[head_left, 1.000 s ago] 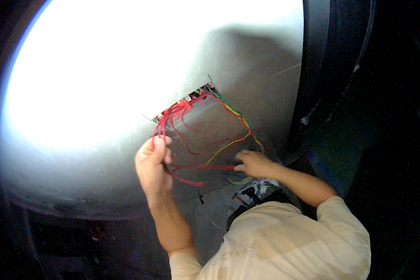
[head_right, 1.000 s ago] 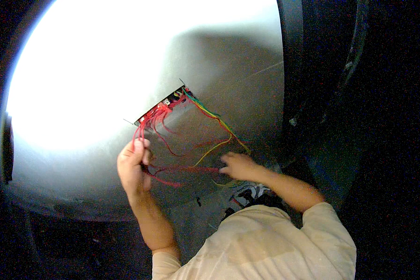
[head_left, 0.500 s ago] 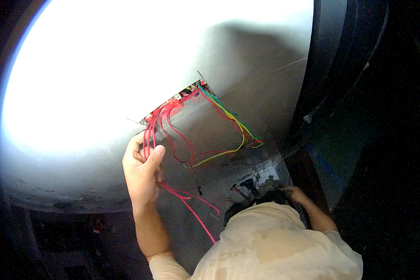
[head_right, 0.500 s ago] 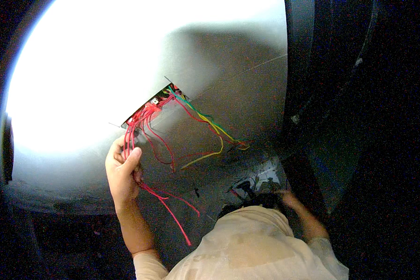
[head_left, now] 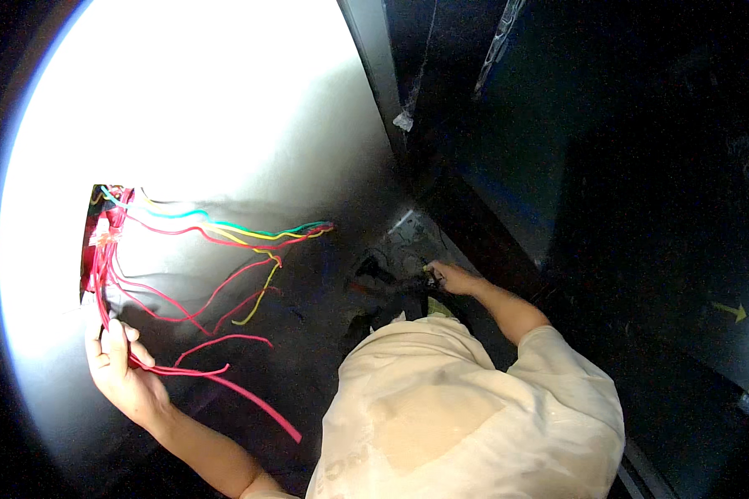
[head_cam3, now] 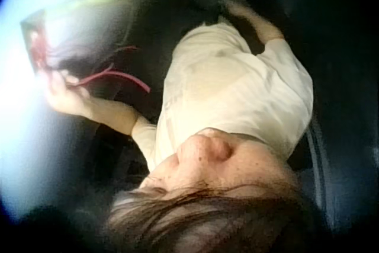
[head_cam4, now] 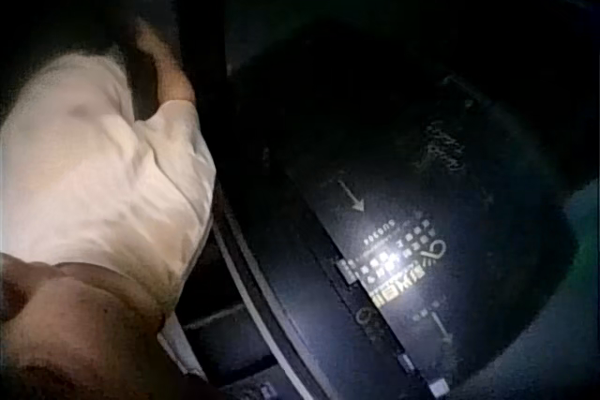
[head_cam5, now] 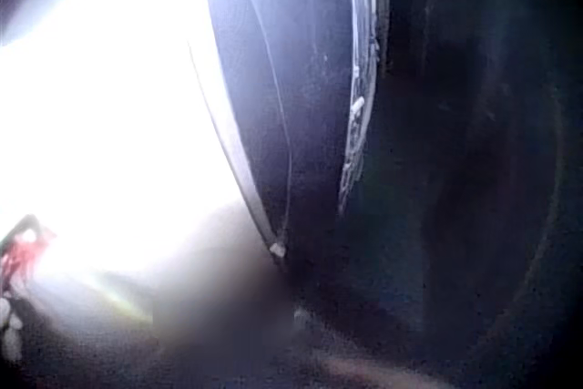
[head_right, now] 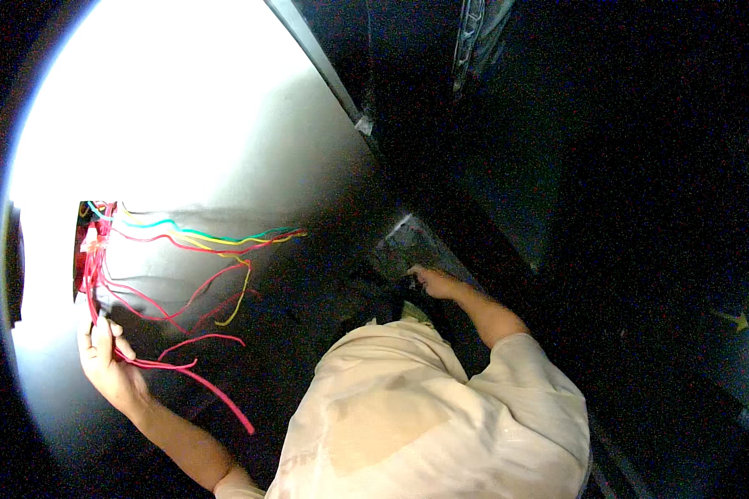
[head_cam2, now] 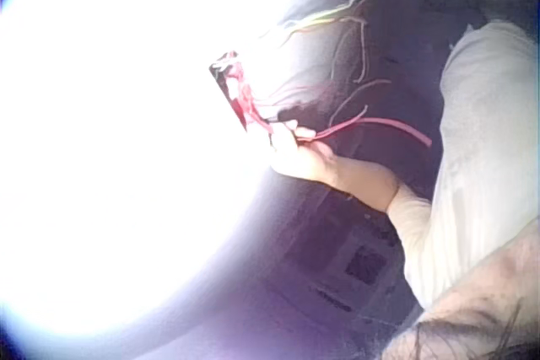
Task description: The person works on an electrical junction box mounted on a wall, using pliers to strip insulation from multiple colored wires. They separate and organize the wires, then twist them together by hand to create connections.
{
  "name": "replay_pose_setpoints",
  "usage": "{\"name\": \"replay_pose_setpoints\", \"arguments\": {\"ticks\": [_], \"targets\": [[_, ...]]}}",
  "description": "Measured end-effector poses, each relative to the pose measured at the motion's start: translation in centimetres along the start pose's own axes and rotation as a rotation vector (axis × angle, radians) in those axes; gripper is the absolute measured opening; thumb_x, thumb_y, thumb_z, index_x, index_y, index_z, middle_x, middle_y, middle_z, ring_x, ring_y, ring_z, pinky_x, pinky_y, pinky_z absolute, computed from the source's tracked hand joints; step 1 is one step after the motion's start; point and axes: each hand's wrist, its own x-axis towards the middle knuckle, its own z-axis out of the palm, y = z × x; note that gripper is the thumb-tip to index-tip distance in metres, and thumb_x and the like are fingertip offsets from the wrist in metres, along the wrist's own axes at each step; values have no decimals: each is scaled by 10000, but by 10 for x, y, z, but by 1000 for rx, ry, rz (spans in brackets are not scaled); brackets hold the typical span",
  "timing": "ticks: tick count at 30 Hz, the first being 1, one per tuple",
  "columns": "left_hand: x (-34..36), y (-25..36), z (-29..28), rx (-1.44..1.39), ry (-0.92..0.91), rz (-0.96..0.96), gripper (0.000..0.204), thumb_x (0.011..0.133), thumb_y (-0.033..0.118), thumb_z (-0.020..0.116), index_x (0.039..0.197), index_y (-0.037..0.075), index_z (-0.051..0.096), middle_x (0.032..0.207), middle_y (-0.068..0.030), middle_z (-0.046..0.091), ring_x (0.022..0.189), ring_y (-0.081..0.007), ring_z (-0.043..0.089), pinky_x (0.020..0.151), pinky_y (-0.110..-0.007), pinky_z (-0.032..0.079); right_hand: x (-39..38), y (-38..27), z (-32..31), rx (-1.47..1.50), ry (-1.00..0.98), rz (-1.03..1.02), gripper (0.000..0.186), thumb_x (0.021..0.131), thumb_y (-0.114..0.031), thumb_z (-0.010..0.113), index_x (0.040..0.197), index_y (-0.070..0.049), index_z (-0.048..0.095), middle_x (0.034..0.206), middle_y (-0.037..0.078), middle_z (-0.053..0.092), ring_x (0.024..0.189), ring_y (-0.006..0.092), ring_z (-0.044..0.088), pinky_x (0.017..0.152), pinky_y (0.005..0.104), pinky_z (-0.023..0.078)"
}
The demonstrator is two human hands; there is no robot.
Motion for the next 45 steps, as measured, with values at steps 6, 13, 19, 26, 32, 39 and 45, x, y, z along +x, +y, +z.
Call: {"name": "replay_pose_setpoints", "arguments": {"ticks": [6,13,19,26,32,39,45], "targets": [[11,4,2,-216,-98,-182,398,971,85,688,1327,-35,558,884,-113,695,578,-112,583,506,-212,484,-23,-16,30,402,445,-98,313,848,-11,762,1153,5,693,1116,102,685,1026,213,680,902,357,546],[-15,31,17,-285,-74,-186,289,961,93,687,1214,-25,613,889,-120,711,578,-131,597,536,-234,494,-14,-32,-4,616,569,-87,274,871,-141,807,1114,-28,749,1066,82,722,1003,198,666,907,352,519],[-27,22,-1,-295,-67,-174,347,985,77,665,1300,-39,577,938,-126,697,635,-112,588,549,-219,481,14,-34,7,165,359,-224,328,862,-161,833,1144,-14,753,1122,152,715,1015,258,691,875,348,556],[-22,13,9,-232,38,-233,367,1045,97,609,1375,-48,536,1003,-84,657,748,-87,576,577,-190,460,-6,-37,-2,216,299,-98,331,903,-148,785,1202,-18,732,1200,183,720,1108,236,691,903,346,557],[-17,12,7,-265,-121,-244,328,1063,70,557,1371,-42,536,970,-79,626,704,-78,532,592,-184,438,5,-25,26,352,312,-65,337,932,-183,739,1245,-58,715,1209,197,716,1077,340,695,955,412,533],[-24,8,-9,-252,-212,-230,352,1046,104,599,1360,-45,544,948,-78,615,688,-87,531,564,-201,433,-31,-66,-6,16,249,-259,364,884,-113,766,1246,-84,734,1166,154,746,1047,295,716,915,384,557],[-30,19,15,-241,-167,-191,360,983,148,683,1277,-47,612,923,-102,682,631,-129,595,581,-231,495,-49,-88,-26,223,128,-47,293,899,-162,788,1177,-72,767,1190,143,739,1152,257,688,1014,370,521]]}}
